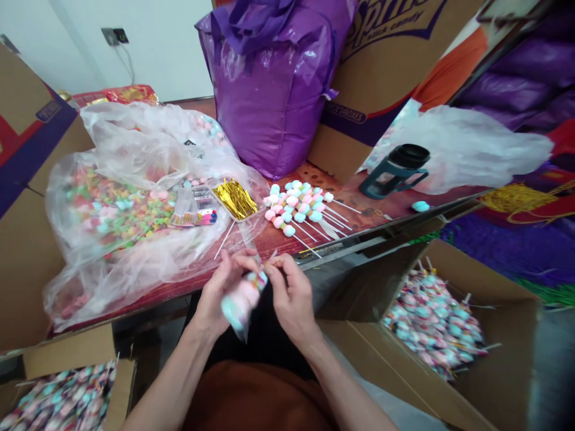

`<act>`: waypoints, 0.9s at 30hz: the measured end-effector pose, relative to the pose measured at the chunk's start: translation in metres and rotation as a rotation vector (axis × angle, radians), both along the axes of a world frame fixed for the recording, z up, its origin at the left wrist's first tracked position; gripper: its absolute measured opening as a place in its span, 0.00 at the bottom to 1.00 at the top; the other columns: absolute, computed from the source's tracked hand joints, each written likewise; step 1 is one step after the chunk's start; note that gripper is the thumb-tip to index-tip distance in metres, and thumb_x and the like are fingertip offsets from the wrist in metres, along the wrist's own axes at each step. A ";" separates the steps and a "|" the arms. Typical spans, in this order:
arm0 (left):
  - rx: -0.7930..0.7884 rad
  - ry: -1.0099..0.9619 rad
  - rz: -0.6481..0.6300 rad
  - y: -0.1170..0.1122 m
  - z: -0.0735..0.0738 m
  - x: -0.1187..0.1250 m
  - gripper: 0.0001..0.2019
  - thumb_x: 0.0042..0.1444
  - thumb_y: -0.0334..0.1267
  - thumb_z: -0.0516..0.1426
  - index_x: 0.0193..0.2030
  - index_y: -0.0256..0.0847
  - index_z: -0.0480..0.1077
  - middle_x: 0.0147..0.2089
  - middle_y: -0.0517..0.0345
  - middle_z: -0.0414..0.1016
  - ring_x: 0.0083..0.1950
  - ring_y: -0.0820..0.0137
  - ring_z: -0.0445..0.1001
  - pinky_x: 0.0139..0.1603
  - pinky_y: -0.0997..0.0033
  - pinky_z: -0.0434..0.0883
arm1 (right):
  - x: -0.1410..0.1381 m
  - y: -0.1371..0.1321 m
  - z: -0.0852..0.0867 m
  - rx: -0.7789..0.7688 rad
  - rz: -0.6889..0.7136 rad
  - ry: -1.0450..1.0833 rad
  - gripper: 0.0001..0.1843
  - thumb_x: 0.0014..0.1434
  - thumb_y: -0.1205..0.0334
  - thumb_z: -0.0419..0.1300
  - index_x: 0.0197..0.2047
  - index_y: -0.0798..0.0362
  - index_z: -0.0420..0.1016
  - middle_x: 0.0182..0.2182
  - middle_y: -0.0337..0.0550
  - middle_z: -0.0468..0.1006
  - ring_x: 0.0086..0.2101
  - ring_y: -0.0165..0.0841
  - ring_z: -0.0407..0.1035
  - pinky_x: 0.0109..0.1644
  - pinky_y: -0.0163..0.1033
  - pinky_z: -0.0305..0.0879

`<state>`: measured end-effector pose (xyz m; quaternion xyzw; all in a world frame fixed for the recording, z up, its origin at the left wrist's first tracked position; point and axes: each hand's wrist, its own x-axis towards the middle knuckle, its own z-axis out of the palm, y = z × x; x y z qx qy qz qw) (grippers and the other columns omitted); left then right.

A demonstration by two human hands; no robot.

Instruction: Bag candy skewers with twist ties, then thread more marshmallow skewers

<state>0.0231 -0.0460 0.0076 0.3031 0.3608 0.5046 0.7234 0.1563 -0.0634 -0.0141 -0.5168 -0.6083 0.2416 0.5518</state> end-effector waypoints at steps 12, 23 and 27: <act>-0.117 0.171 -0.137 -0.028 -0.003 0.032 0.20 0.52 0.55 0.66 0.27 0.36 0.79 0.28 0.56 0.75 0.31 0.72 0.67 0.38 0.70 0.65 | 0.022 -0.045 0.006 -0.108 -0.108 0.276 0.10 0.66 0.63 0.59 0.39 0.50 0.84 0.34 0.42 0.81 0.33 0.31 0.74 0.38 0.35 0.71; 0.473 0.680 -0.108 -0.002 -0.010 0.040 0.06 0.55 0.37 0.62 0.29 0.41 0.78 0.33 0.56 0.80 0.37 0.67 0.78 0.42 0.67 0.73 | 0.048 -0.075 -0.037 -0.410 -0.247 0.669 0.12 0.59 0.52 0.68 0.34 0.54 0.81 0.23 0.38 0.75 0.23 0.26 0.65 0.29 0.32 0.64; 0.600 1.137 0.426 0.081 0.008 -0.032 0.05 0.56 0.37 0.61 0.34 0.41 0.79 0.34 0.61 0.81 0.37 0.68 0.76 0.43 0.67 0.70 | 0.107 -0.055 -0.062 -0.284 -0.562 0.885 0.16 0.50 0.51 0.72 0.36 0.54 0.77 0.26 0.37 0.76 0.23 0.25 0.63 0.29 0.32 0.64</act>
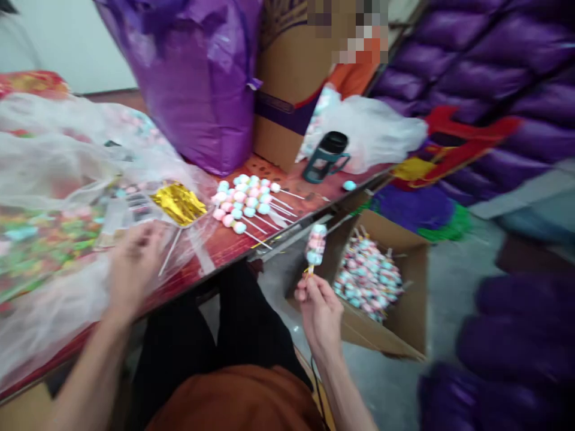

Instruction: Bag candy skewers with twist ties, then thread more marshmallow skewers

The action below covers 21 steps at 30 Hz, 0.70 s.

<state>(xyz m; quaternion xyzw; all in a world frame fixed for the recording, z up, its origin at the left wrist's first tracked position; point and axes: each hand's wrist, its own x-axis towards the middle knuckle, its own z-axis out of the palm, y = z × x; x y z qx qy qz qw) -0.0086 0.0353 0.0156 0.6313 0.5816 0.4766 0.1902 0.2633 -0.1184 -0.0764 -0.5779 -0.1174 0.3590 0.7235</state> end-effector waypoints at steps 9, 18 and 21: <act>-0.255 0.357 0.324 0.078 -0.001 -0.051 0.06 0.53 0.37 0.66 0.36 0.38 0.80 0.15 0.75 0.59 0.23 0.85 0.57 0.39 0.74 0.63 | 0.061 0.019 -0.047 -0.209 -0.221 -0.039 0.21 0.45 0.50 0.70 0.37 0.53 0.70 0.27 0.39 0.80 0.19 0.27 0.65 0.22 0.31 0.59; 0.239 -0.131 0.181 0.003 -0.010 -0.023 0.06 0.53 0.36 0.66 0.29 0.37 0.76 0.33 0.59 0.76 0.37 0.71 0.74 0.41 0.71 0.69 | -0.086 0.040 0.021 0.110 0.543 -0.382 0.10 0.61 0.59 0.63 0.42 0.53 0.81 0.31 0.41 0.80 0.31 0.31 0.73 0.37 0.36 0.71; 0.149 -0.185 0.101 -0.044 -0.019 0.009 0.04 0.56 0.37 0.64 0.31 0.42 0.77 0.39 0.55 0.76 0.44 0.66 0.75 0.45 0.68 0.70 | -0.125 0.054 0.046 0.201 0.673 -0.245 0.15 0.56 0.59 0.67 0.47 0.52 0.79 0.36 0.43 0.81 0.34 0.33 0.75 0.38 0.36 0.73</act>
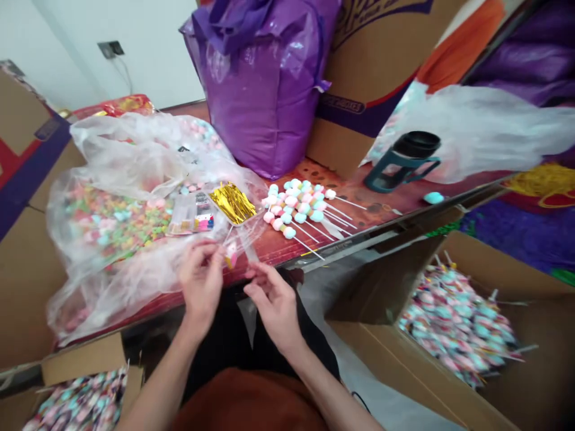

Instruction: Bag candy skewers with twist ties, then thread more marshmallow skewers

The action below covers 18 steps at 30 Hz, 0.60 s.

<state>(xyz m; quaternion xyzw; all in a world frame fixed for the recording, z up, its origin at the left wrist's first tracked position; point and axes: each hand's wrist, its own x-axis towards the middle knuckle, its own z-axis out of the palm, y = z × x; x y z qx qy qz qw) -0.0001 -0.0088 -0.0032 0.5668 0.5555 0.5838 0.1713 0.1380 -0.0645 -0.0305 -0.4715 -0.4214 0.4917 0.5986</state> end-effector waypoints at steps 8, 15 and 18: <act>-0.294 -0.664 -0.086 -0.048 -0.013 0.031 0.13 0.52 0.46 0.68 0.35 0.42 0.73 0.31 0.62 0.70 0.30 0.75 0.69 0.31 0.76 0.68 | -0.027 0.019 -0.002 -0.094 -0.178 0.182 0.14 0.59 0.53 0.65 0.31 0.55 0.76 0.25 0.37 0.74 0.26 0.27 0.64 0.31 0.33 0.65; -0.653 -1.282 -0.316 -0.036 -0.008 0.032 0.16 0.42 0.41 0.74 0.34 0.37 0.76 0.34 0.60 0.78 0.31 0.78 0.73 0.32 0.80 0.70 | -0.004 0.014 -0.001 -0.034 -0.030 0.028 0.14 0.61 0.54 0.64 0.29 0.55 0.77 0.24 0.36 0.73 0.27 0.28 0.64 0.33 0.33 0.63; -0.602 -1.264 -0.266 -0.033 -0.008 0.034 0.15 0.39 0.36 0.75 0.32 0.37 0.77 0.32 0.61 0.78 0.32 0.79 0.73 0.32 0.82 0.69 | 0.004 0.013 0.005 -0.019 0.013 -0.034 0.15 0.62 0.54 0.62 0.29 0.55 0.78 0.24 0.37 0.73 0.27 0.28 0.64 0.33 0.34 0.63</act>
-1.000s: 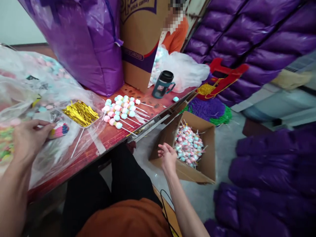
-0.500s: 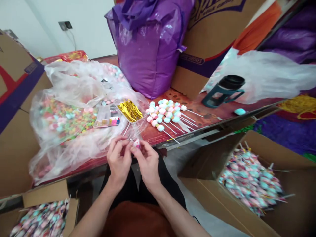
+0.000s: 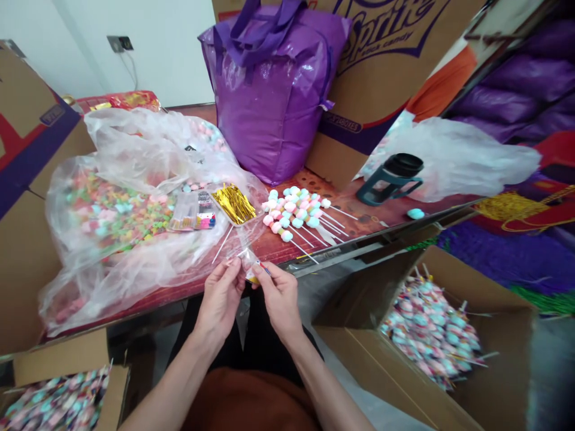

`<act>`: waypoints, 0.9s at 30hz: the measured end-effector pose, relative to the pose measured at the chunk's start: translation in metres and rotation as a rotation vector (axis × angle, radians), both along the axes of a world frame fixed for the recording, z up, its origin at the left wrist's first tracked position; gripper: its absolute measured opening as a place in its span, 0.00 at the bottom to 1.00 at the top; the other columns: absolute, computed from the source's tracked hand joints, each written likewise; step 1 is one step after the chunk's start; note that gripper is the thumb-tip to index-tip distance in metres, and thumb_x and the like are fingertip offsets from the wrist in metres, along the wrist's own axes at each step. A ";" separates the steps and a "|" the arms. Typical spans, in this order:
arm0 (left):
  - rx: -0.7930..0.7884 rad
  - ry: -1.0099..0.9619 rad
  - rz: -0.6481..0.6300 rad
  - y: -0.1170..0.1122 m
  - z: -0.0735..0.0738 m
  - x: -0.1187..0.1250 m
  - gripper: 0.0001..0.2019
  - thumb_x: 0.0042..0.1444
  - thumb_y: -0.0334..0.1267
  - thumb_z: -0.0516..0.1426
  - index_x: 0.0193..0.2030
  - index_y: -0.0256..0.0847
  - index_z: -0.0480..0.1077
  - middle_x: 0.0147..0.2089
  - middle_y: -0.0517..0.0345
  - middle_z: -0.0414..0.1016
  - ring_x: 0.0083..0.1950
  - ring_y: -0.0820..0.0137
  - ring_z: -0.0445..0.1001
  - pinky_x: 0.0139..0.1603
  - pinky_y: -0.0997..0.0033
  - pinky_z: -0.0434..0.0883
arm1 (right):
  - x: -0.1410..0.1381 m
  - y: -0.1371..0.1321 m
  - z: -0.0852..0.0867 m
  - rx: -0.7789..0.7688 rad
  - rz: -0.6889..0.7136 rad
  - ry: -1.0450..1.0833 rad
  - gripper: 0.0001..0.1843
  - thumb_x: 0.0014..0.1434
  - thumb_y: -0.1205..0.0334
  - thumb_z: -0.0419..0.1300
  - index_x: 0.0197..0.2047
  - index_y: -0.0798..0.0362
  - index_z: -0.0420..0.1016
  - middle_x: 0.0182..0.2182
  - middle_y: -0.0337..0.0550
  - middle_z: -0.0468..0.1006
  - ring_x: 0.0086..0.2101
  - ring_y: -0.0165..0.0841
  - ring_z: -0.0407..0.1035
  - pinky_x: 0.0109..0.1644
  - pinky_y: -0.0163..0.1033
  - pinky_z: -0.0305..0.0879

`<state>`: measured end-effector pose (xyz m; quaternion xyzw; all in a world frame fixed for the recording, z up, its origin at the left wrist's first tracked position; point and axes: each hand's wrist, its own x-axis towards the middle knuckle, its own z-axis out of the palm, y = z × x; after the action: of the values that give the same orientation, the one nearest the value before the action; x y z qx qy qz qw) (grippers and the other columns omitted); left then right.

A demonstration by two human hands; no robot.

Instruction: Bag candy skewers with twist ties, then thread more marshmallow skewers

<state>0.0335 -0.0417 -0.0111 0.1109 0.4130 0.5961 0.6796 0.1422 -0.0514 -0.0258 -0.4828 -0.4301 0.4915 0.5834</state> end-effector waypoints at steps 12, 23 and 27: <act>0.034 0.074 0.044 -0.001 -0.001 0.007 0.15 0.42 0.41 0.74 0.32 0.38 0.76 0.34 0.61 0.79 0.33 0.77 0.74 0.34 0.79 0.71 | 0.008 -0.002 -0.011 -0.040 -0.146 0.107 0.19 0.63 0.50 0.61 0.27 0.52 0.66 0.23 0.33 0.63 0.26 0.27 0.55 0.31 0.33 0.55; 0.079 0.325 0.171 0.005 0.000 0.011 0.20 0.39 0.47 0.74 0.25 0.35 0.72 0.23 0.65 0.71 0.23 0.80 0.66 0.25 0.78 0.67 | 0.019 0.006 -0.012 0.003 -0.269 -0.206 0.25 0.67 0.46 0.54 0.23 0.50 0.55 0.20 0.32 0.56 0.23 0.26 0.50 0.27 0.34 0.51; 0.056 0.280 0.146 0.008 0.002 0.012 0.19 0.37 0.45 0.75 0.29 0.35 0.75 0.27 0.64 0.75 0.26 0.79 0.70 0.28 0.78 0.70 | 0.024 0.012 -0.012 0.014 -0.269 -0.254 0.26 0.66 0.47 0.55 0.22 0.50 0.54 0.20 0.32 0.54 0.23 0.26 0.50 0.27 0.34 0.50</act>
<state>0.0457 -0.0335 -0.0089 0.1813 0.4938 0.6338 0.5670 0.1663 -0.0393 -0.0378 -0.5899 -0.4354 0.3412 0.5882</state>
